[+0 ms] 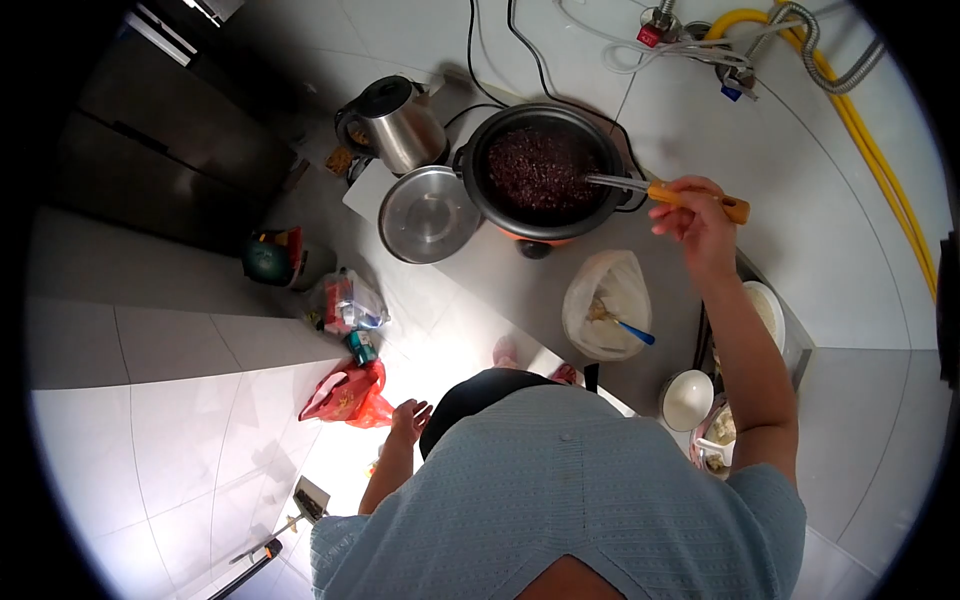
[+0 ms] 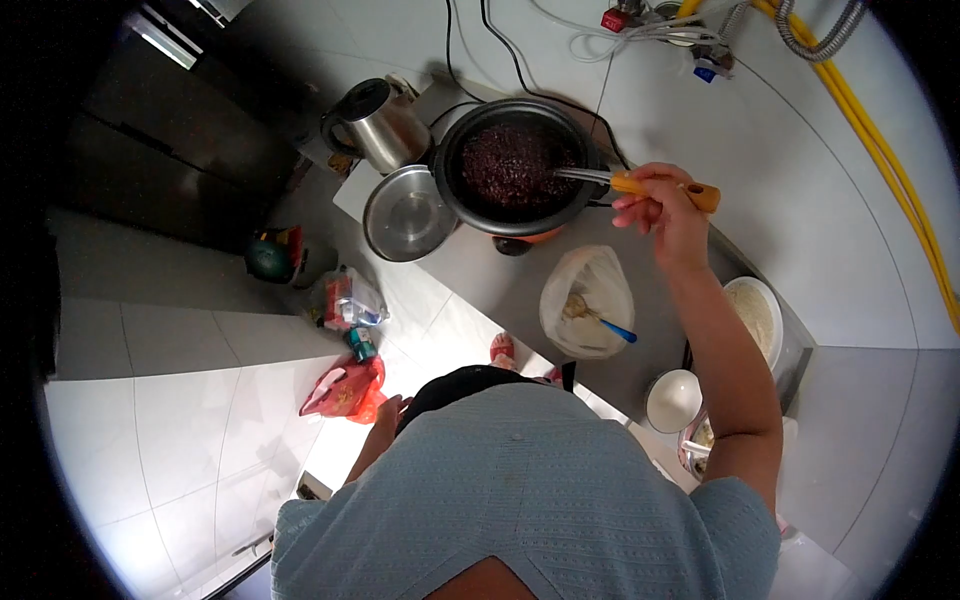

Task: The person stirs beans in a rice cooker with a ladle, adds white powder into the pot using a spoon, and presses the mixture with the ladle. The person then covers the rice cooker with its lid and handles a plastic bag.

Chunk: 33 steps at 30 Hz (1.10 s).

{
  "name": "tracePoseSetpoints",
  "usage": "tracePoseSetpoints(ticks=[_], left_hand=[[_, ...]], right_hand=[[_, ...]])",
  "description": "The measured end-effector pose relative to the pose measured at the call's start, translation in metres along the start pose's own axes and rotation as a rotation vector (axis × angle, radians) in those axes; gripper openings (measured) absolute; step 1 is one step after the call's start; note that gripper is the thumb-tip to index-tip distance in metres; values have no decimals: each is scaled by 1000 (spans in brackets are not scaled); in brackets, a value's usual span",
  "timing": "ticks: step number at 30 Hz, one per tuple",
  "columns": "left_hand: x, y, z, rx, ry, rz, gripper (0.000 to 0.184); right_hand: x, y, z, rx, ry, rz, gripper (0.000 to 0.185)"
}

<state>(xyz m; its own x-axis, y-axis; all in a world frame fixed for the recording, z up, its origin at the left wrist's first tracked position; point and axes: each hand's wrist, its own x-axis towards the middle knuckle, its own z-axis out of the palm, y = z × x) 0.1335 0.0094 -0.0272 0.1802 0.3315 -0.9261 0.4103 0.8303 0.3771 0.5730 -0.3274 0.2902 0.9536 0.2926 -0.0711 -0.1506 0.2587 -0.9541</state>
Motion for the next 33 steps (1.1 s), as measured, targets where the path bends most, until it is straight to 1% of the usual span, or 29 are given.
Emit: tracePoseSetpoints(ticks=[1, 2, 4, 5, 7, 8, 10, 11, 13, 14, 16, 17, 19, 23, 25, 29, 31, 33], left_hand=[[1, 0, -1, 1, -6, -2, 19], [2, 0, -1, 1, -8, 0, 19], [1, 2, 0, 19, -22, 3, 19], [1, 2, 1, 20, -23, 3, 19], [1, 2, 2, 4, 8, 4, 19], [2, 2, 2, 3, 8, 4, 19], [2, 2, 0, -13, 4, -20, 19], [1, 0, -2, -13, 6, -21, 19], [-5, -1, -2, 0, -22, 30, 20], [0, -3, -5, 0, -21, 29, 20], [8, -5, -11, -5, -26, 7, 23], [11, -6, -14, -4, -25, 7, 23], [13, -7, -15, -6, -18, -21, 26], [18, -7, -16, -6, 5, -2, 27], [16, -5, -15, -12, -5, 4, 27], [16, -3, -15, -34, -14, -6, 26], [18, -2, -15, -19, -29, -17, 26], [20, -3, -16, -15, -22, -10, 25]], right_hand=[[-1, -3, 1, -17, -32, -50, 20], [-3, -5, 2, -17, -32, -53, 20], [-7, -11, 6, -132, -89, -130, 21], [-9, -13, 9, -132, -88, -132, 21], [-14, -16, 13, -276, -128, -175, 18], [-17, -15, 15, -275, -129, -175, 18], [-21, -13, 19, -439, -235, -337, 16], [-23, -10, 19, -438, -236, -336, 16], [-24, -4, 19, -552, -316, -499, 18], [-23, -6, 19, -552, -316, -498, 18], [-23, -16, 19, -886, -448, -839, 25], [-25, -17, 20, -886, -447, -838, 25], [-31, -18, 20, -932, -449, -949, 30], [-36, -30, 20, -948, -521, -981, 31], [-40, -35, 23, -1041, -557, -1005, 32], [-41, -40, 24, -1001, -540, -990, 29], [-40, -40, 25, -942, -593, -1007, 30], [-40, -29, 24, -988, -614, -980, 31]])
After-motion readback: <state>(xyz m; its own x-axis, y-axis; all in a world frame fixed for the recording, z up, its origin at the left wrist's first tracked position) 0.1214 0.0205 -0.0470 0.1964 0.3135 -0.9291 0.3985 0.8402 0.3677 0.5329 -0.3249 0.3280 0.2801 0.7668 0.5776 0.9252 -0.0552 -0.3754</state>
